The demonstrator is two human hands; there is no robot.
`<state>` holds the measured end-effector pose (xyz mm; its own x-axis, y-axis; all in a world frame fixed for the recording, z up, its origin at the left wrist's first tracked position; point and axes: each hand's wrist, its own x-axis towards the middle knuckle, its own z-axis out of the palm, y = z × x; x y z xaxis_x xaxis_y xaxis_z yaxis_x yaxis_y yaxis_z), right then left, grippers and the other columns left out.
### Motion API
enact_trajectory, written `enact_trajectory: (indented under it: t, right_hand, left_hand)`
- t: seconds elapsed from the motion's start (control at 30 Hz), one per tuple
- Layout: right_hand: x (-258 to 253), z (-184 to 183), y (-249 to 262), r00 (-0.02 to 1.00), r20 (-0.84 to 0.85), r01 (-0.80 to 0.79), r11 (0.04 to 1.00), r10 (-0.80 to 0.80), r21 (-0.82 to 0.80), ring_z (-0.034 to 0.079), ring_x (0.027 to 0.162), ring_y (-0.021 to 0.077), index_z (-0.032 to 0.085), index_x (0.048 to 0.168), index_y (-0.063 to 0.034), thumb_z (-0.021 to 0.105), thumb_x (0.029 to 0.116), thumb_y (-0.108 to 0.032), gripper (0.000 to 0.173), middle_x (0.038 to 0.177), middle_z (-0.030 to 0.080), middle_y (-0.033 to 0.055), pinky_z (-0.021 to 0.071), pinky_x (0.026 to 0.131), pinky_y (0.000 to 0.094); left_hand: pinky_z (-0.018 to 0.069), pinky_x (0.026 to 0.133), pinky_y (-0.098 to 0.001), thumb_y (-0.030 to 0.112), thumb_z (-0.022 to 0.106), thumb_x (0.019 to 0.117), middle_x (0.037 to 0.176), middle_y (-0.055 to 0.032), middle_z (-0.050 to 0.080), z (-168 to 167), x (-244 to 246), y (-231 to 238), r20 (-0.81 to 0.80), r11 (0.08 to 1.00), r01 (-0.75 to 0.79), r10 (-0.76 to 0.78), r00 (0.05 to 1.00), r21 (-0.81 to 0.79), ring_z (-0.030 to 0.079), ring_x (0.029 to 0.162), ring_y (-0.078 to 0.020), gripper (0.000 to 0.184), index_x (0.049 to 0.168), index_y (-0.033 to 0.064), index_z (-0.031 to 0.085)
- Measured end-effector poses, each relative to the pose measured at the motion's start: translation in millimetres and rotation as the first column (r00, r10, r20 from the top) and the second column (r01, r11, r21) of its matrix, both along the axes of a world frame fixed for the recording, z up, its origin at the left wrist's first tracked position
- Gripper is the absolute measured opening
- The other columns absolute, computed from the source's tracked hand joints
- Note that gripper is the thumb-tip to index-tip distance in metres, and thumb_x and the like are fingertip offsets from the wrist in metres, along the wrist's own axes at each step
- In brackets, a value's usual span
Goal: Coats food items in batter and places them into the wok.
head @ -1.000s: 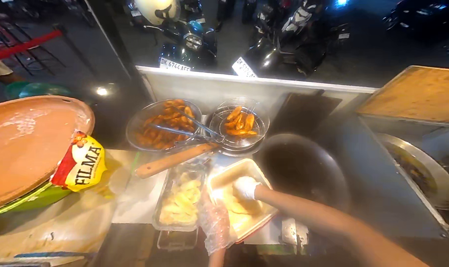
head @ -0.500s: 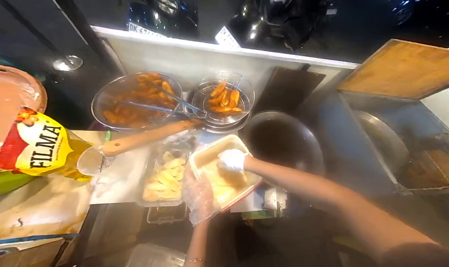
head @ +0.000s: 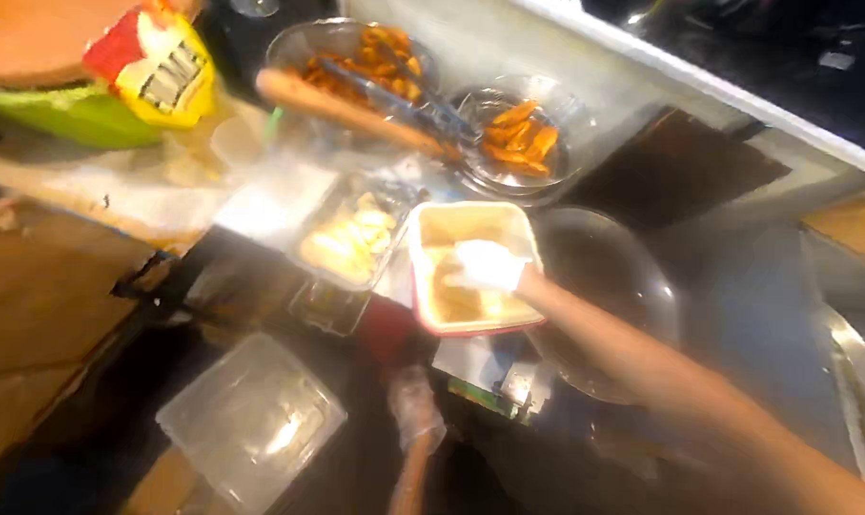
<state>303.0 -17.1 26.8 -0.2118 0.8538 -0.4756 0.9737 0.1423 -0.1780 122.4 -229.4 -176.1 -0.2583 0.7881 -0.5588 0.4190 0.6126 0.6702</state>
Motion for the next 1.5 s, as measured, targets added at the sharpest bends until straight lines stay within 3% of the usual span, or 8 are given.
enact_trajectory:
  t: [0.1, 0.2, 0.3, 0.57, 1.1, 1.23, 1.4, 1.5]
  right_hand:
    - [-3.8, 25.6, -8.1, 0.991, -0.057, -0.118, 0.992, 0.12, 0.044, 0.068, 0.11, 0.0307, 0.07, 0.131, -0.0175, 0.06, 0.1021, -0.042, 0.039, 0.117, 0.071, 0.0127, 0.0544, 0.093, 0.0548]
    - [3.8, 17.3, -19.5, 0.97, -0.183, -0.124, 0.971, 0.163, 0.206, 0.07, 0.112, 0.0274, 0.071, 0.131, -0.0124, 0.059, 0.104, -0.03, 0.035, 0.121, 0.073, 0.0129, 0.0538, 0.099, 0.051]
    - [10.3, 5.0, -22.3, 0.959, -0.245, -0.056, 0.945, 0.14, 0.322, 0.072, 0.096, 0.0185, 0.074, 0.124, -0.016, 0.057, 0.1042, -0.027, 0.029, 0.107, 0.076, 0.0073, 0.0568, 0.088, 0.0454]
    - [3.0, -2.0, -20.2, 0.91, -0.4, 0.078, 0.903, 0.107, 0.421, 0.066, 0.083, -0.0036, 0.074, 0.118, -0.0129, 0.056, 0.1051, -0.027, 0.026, 0.096, 0.074, -0.0039, 0.0544, 0.078, 0.0204]
    - [3.6, -7.0, -10.8, 0.865, -0.5, 0.171, 0.917, 0.034, 0.36, 0.069, 0.083, 0.0005, 0.077, 0.115, -0.0146, 0.058, 0.1051, -0.03, 0.026, 0.095, 0.076, -0.0032, 0.0574, 0.077, 0.0244]
    - [0.9, -3.7, -11.3, 0.87, -0.492, 0.206, 0.911, -0.005, 0.356, 0.07, 0.089, 0.0024, 0.076, 0.12, -0.0151, 0.057, 0.1056, -0.031, 0.028, 0.1, 0.077, -0.0016, 0.058, 0.083, 0.0277]
    - [17.1, 6.8, -4.4, 0.936, -0.351, 0.219, 0.828, -0.028, 0.517, 0.073, 0.094, 0.0217, 0.074, 0.121, -0.011, 0.051, 0.1054, -0.016, 0.029, 0.106, 0.076, 0.0098, 0.0589, 0.087, 0.0466]
    - [17.0, 26.1, 11.3, 0.985, -0.129, 0.142, 0.962, -0.114, 0.231, 0.071, 0.106, 0.03, 0.074, 0.12, -0.0104, 0.058, 0.1034, -0.018, 0.025, 0.111, 0.075, 0.0143, 0.0552, 0.096, 0.0543]
  left_hand:
    - [0.0501, 0.106, -0.0531, 0.038, 0.062, 0.0986, 0.126, -0.0144, 0.07, -87.8, 72.5, -55.0, 0.042, 0.854, 0.466, -0.47, 0.882, -0.233, 0.064, 0.121, -0.0319, 0.039, 0.126, 0.0124, 0.071]
    - [0.0436, 0.114, -0.0507, 0.046, 0.066, 0.0941, 0.144, -0.0158, 0.059, -154.4, 134.1, -96.9, 0.147, 0.68, 0.644, -0.639, 0.755, -0.349, 0.054, 0.135, -0.0319, 0.057, 0.137, 0.0088, 0.063]
    - [0.0459, 0.11, -0.0522, 0.041, 0.071, 0.0908, 0.141, -0.0168, 0.06, -184.3, 181.9, -107.4, 0.206, 0.626, 0.701, -0.678, 0.706, -0.341, 0.056, 0.133, -0.0328, 0.057, 0.136, 0.0065, 0.062]
    - [0.0476, 0.109, -0.0469, 0.039, 0.078, 0.0836, 0.139, -0.0158, 0.061, -206.6, 219.4, -127.9, 0.211, 0.734, 0.582, -0.543, 0.813, -0.351, 0.058, 0.131, -0.0293, 0.065, 0.136, 0.0049, 0.06]
    - [0.05, 0.106, -0.0482, 0.027, 0.063, 0.0977, 0.136, -0.0138, 0.064, -196.0, 218.5, -141.9, 0.142, 0.803, 0.497, -0.478, 0.867, -0.33, 0.061, 0.127, -0.0298, 0.041, 0.134, 0.0093, 0.063]
    - [0.0508, 0.105, -0.0495, 0.031, 0.068, 0.0928, 0.137, -0.0136, 0.063, -191.3, 210.7, -127.3, 0.165, 0.723, 0.558, -0.542, 0.824, -0.408, 0.061, 0.127, -0.0299, 0.046, 0.133, 0.0092, 0.064]
    - [0.0444, 0.111, -0.0562, 0.058, 0.078, 0.0785, 0.141, -0.0216, 0.059, -131.7, 139.8, -88.3, 0.227, 0.733, 0.581, -0.535, 0.814, -0.354, 0.054, 0.134, -0.0374, 0.081, 0.136, 0.0039, 0.062]
    - [0.0503, 0.104, -0.0562, 0.065, 0.067, 0.0854, 0.124, -0.0194, 0.07, -95.9, 76.7, -65.0, 0.141, 0.856, 0.474, -0.453, 0.88, -0.208, 0.065, 0.12, -0.0355, 0.068, 0.122, 0.0079, 0.073]
